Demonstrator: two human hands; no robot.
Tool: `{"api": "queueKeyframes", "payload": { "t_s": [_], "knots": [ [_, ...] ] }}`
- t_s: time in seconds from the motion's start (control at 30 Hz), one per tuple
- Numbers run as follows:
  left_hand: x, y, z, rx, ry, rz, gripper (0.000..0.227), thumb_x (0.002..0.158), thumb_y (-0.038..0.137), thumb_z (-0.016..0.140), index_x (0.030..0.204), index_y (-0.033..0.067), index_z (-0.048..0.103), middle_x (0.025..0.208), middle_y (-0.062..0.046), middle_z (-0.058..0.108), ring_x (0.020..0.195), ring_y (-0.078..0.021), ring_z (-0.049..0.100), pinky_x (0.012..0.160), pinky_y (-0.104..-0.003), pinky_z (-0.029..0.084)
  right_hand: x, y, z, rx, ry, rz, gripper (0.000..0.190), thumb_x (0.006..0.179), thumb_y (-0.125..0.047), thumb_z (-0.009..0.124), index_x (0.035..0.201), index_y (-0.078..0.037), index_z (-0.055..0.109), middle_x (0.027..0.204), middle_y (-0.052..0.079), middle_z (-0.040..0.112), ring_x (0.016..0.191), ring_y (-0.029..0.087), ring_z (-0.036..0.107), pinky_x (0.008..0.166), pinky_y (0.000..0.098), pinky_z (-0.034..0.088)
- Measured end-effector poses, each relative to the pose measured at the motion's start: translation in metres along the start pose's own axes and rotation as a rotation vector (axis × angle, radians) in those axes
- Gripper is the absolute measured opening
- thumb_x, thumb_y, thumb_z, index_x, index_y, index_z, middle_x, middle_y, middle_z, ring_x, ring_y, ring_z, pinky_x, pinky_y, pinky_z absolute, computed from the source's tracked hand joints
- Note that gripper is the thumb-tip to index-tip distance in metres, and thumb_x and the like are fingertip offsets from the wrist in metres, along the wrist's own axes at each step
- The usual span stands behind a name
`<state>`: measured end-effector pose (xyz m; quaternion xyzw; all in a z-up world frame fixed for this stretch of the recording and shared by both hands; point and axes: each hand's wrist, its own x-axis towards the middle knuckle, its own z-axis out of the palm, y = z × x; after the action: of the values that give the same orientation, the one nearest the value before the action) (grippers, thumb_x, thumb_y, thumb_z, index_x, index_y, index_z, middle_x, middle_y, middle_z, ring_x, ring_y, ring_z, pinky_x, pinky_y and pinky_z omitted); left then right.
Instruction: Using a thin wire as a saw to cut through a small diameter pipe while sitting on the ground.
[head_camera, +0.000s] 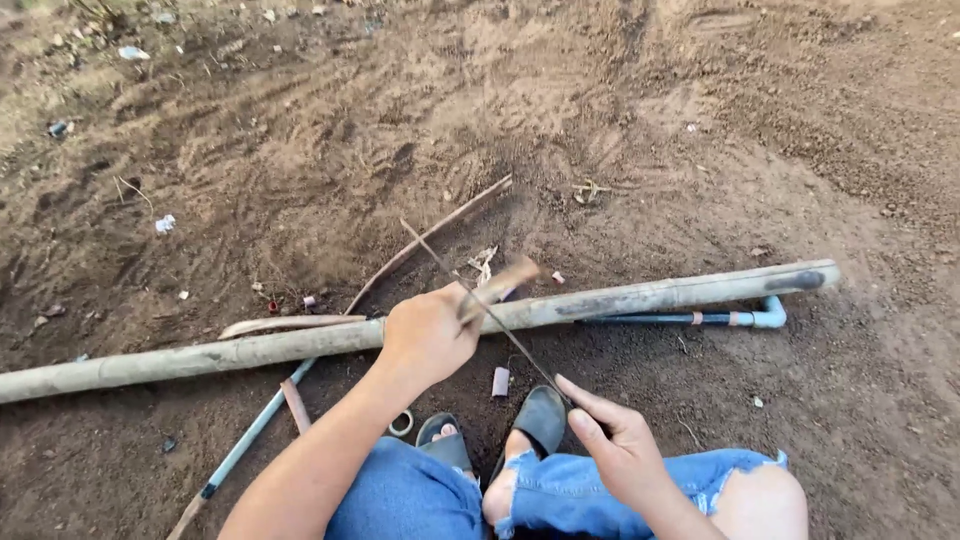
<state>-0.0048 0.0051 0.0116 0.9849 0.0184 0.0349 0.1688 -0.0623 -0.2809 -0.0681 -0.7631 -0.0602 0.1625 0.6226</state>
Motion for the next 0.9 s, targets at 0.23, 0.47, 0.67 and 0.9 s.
{"api": "queueKeyframes", "payload": {
  "t_s": [0.23, 0.47, 0.67, 0.9],
  "knots": [
    [0.0, -0.004, -0.014, 0.021, 0.0, 0.073, 0.022, 0.095, 0.031, 0.066, 0.084, 0.0121, 0.071, 0.07, -0.006, 0.072, 0.055, -0.0257, 0.069, 0.054, -0.038, 0.056, 0.002, -0.008, -0.004, -0.048, 0.023, -0.085, 0.048, 0.092, -0.014, 0.067, 0.139, -0.007, 0.075, 0.135, 0.01, 0.084, 0.114, 0.017, 0.08, 0.096, 0.029, 0.06],
    [-0.009, 0.016, 0.008, -0.007, 0.017, 0.247, 0.023, 0.087, 0.032, 0.072, 0.078, 0.0112, 0.072, 0.068, -0.012, 0.073, 0.057, -0.0349, 0.072, 0.055, -0.045, 0.057, 0.006, 0.0, 0.008, 0.074, 0.011, -0.167, 0.046, 0.094, -0.01, 0.066, 0.139, 0.0, 0.072, 0.137, 0.013, 0.081, 0.118, 0.018, 0.077, 0.098, 0.0285, 0.057],
    [-0.006, -0.015, -0.001, -0.034, 0.159, 0.059, 0.017, 0.085, 0.031, 0.074, 0.081, 0.0148, 0.071, 0.074, -0.009, 0.074, 0.062, -0.0366, 0.07, 0.059, -0.046, 0.055, -0.002, 0.001, -0.005, 0.016, 0.005, -0.064, 0.046, 0.092, -0.011, 0.067, 0.137, -0.006, 0.076, 0.136, 0.011, 0.084, 0.118, 0.018, 0.08, 0.097, 0.0293, 0.06],
    [-0.006, 0.015, -0.007, -0.041, 0.151, 0.242, 0.019, 0.084, 0.027, 0.073, 0.076, 0.0101, 0.069, 0.067, -0.011, 0.071, 0.054, -0.037, 0.069, 0.048, -0.047, 0.053, 0.005, -0.02, 0.01, 0.004, 0.04, -0.245, 0.047, 0.093, -0.011, 0.066, 0.139, -0.003, 0.071, 0.134, 0.012, 0.082, 0.111, 0.016, 0.078, 0.093, 0.0278, 0.059]
  ]
}}
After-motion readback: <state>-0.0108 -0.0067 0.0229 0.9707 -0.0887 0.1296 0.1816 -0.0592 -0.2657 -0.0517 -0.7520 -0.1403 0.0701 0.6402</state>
